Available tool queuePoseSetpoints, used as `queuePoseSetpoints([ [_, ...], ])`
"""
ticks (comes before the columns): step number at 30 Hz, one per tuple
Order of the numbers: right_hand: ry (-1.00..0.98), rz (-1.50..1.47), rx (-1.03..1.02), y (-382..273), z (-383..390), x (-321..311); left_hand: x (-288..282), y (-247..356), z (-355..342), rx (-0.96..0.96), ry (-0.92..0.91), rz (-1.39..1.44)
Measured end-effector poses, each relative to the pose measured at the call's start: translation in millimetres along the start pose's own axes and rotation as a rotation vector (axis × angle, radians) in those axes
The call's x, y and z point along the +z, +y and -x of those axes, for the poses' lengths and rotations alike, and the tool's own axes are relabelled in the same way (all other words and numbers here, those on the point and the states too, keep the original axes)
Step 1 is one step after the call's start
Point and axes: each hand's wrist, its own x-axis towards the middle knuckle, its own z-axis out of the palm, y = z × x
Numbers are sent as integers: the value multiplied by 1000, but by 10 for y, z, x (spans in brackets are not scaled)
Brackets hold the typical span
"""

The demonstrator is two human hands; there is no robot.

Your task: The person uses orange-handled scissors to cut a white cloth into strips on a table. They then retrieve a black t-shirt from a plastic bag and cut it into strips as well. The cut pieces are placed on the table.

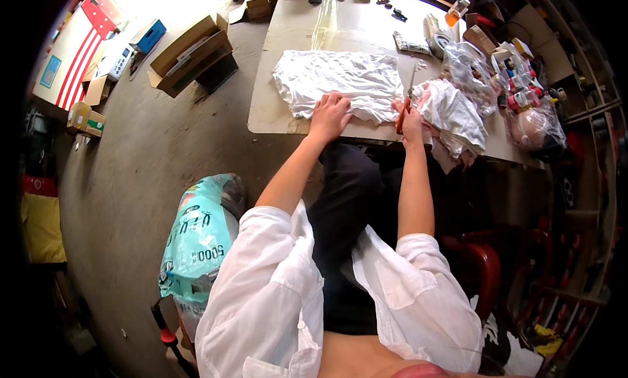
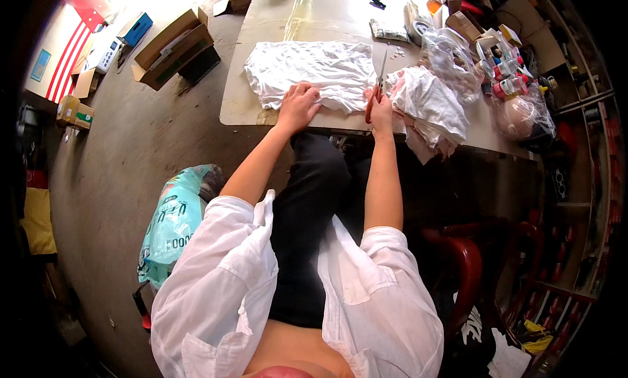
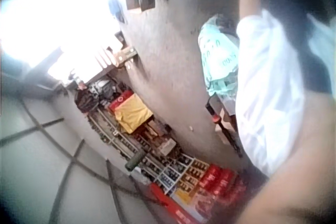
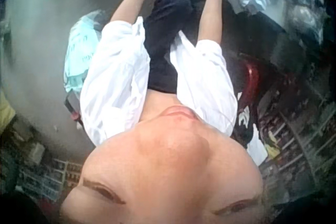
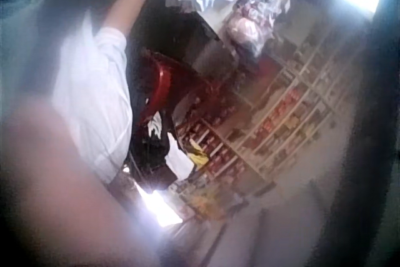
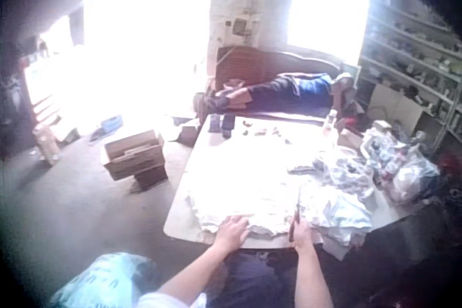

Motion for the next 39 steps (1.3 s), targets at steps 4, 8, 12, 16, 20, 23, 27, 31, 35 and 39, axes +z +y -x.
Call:
queuePoseSetpoints([
  [4,151,25,-22,63,-142,-78,64,-47,15,-6,9,10],
  [8,195,51,-54,95,-43,-70,43,-41,26,9,109,78],
  [12,143,224,-118,73,117,55,19,-25,57,1,171,46],
  [16,-55,95,65,27,218,135,45,-183,10,8,156,85],
  [20,-39,205,7,54,196,52,9,-121,-16,57,118,45],
  [23,-158,193,100,25,431,64,-25,-198,19,95,76,-40],
  [27,-336,102,309,-72,916,167,-79,-223,-149,71,-49,-164],
  [31,-484,122,425,-173,1238,295,-74,-342,-412,-60,-242,-262],
  [35,-576,121,486,-237,1387,350,-37,-294,-439,-174,-160,-229],
  [39,-591,91,514,-244,1403,473,-50,-243,-193,-125,-5,-73],
])
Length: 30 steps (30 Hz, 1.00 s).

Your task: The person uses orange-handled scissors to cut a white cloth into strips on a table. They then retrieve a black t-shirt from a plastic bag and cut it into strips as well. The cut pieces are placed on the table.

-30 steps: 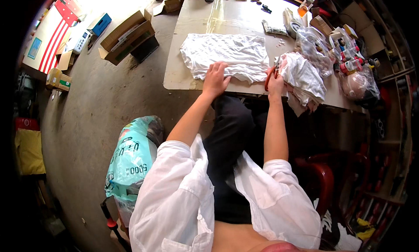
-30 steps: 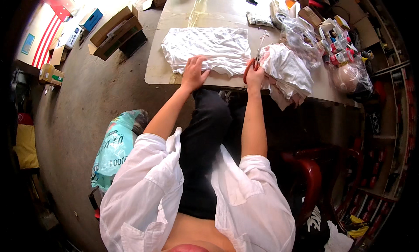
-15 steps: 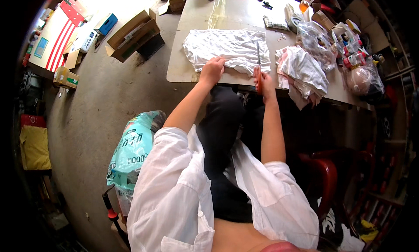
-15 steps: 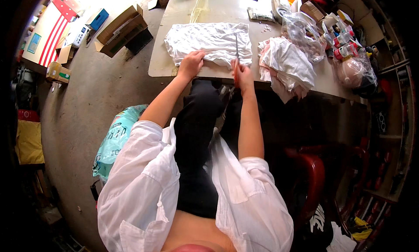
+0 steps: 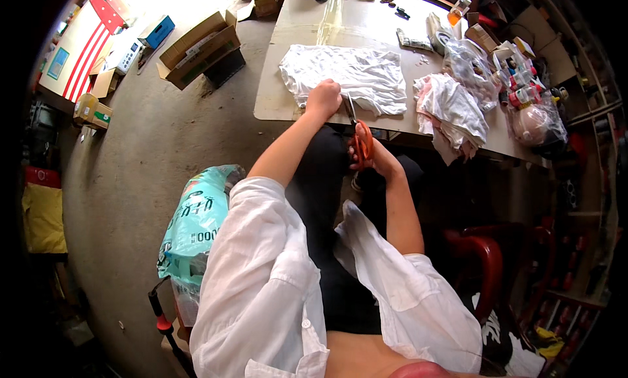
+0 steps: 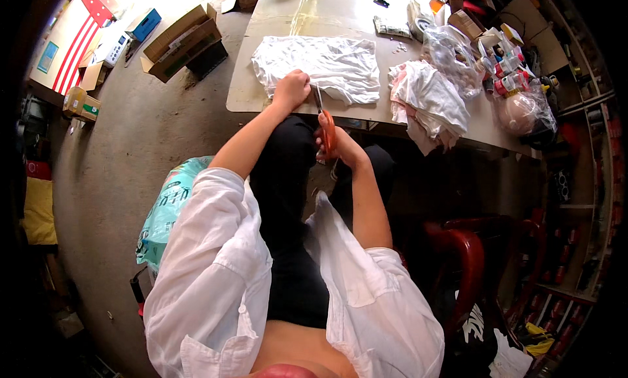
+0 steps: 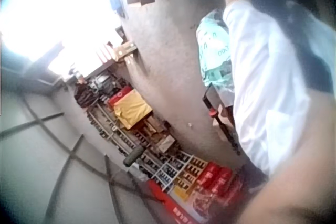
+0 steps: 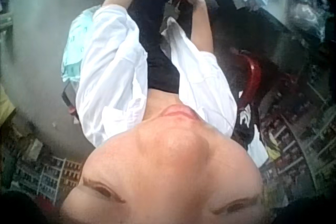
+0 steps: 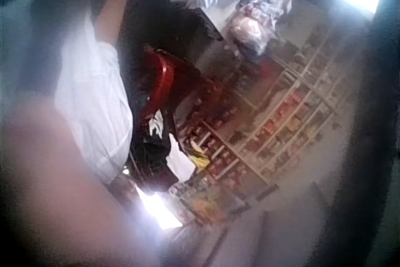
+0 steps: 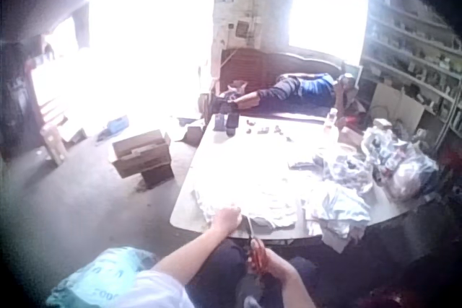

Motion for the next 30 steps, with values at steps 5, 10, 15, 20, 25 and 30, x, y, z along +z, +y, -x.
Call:
queuePoseSetpoints([
  [5,62,100,-19,-76,-292,-26,71,31,123,15,192,205],
  [10,113,188,-20,-242,-380,49,92,-1,167,62,214,326],
  [15,105,196,9,-220,-404,-14,68,51,142,136,242,243],
  [20,104,152,9,-253,-397,5,74,4,75,224,218,34],
  [25,112,141,-6,-336,-434,41,0,74,97,313,261,38],
  [30,161,129,-9,-328,-491,54,-19,93,85,298,260,43],
])
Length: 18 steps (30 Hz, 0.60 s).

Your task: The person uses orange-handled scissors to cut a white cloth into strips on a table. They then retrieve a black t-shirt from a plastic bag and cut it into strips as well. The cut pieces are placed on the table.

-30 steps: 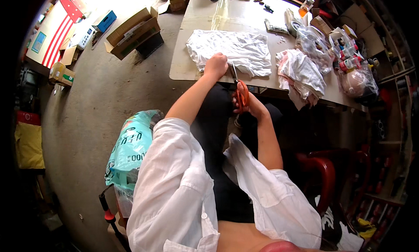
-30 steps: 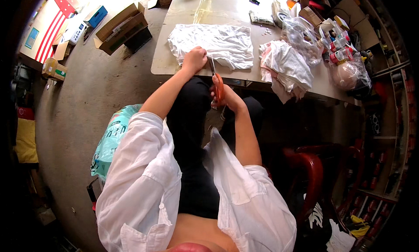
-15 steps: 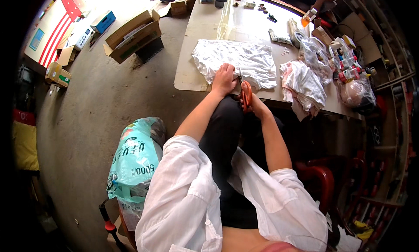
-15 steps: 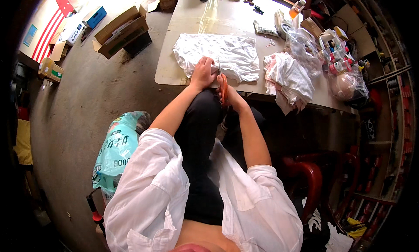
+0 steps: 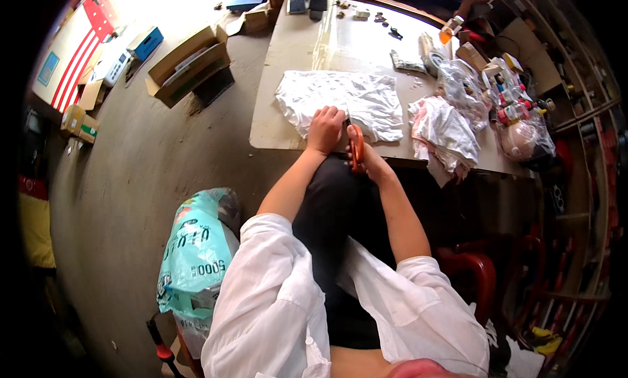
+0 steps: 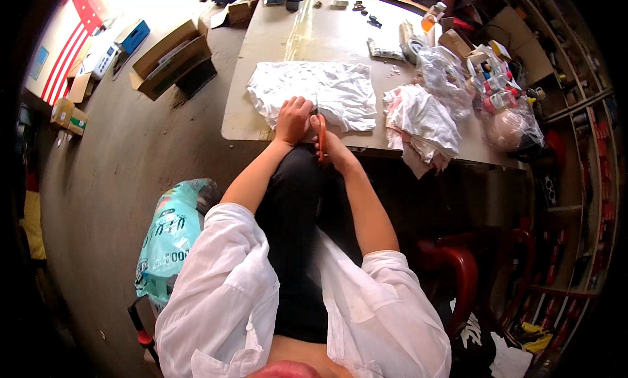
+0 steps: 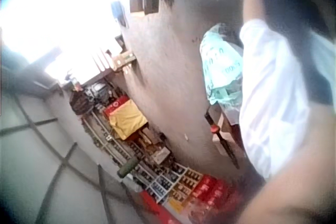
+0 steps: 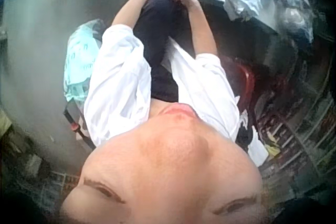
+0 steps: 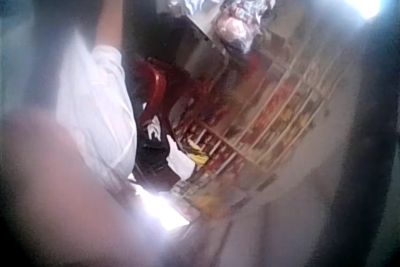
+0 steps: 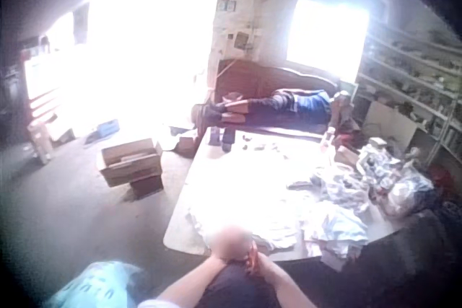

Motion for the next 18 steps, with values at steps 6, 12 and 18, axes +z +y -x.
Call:
queuePoseSetpoints([
  [6,-48,-39,20,-48,22,-29,-18,26,-16,32,26,-6],
  [12,-41,-3,56,-47,-83,-7,11,-18,8,58,28,11],
  [18,57,200,-24,1,-92,41,39,-38,38,42,43,52],
])
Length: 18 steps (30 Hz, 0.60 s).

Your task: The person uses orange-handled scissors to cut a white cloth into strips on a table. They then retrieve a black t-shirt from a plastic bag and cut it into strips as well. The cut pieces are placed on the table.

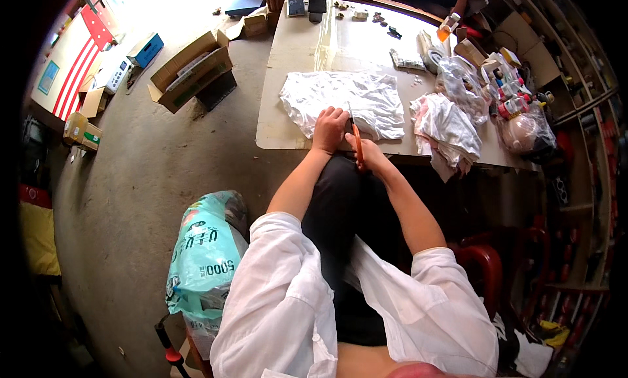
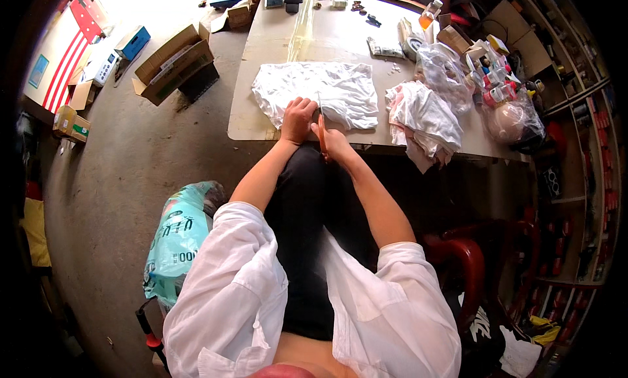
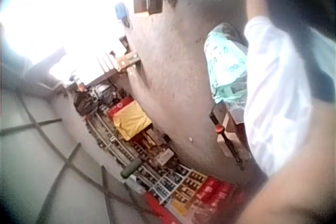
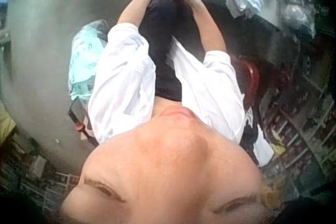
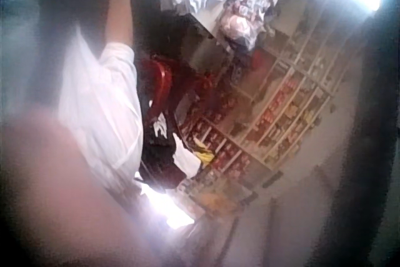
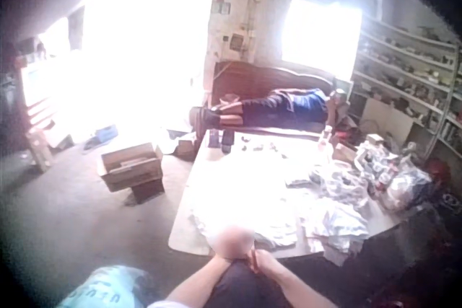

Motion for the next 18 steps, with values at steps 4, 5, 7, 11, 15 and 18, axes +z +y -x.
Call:
queuePoseSetpoints([
  [4,-54,-34,-3,-113,136,41,-23,-48,33,-19,-4,5],
  [5,20,49,-111,13,71,14,-6,-10,8,-17,-1,16],
  [7,165,217,-323,370,-154,-36,58,70,-30,19,-7,30],
  [11,65,266,-160,72,3,-2,-15,-13,15,18,-27,8],
  [15,-75,-91,172,-79,96,-112,-64,55,-7,24,-39,45],
  [18,-79,-38,109,-290,219,-62,-67,20,-3,26,-28,43],
])
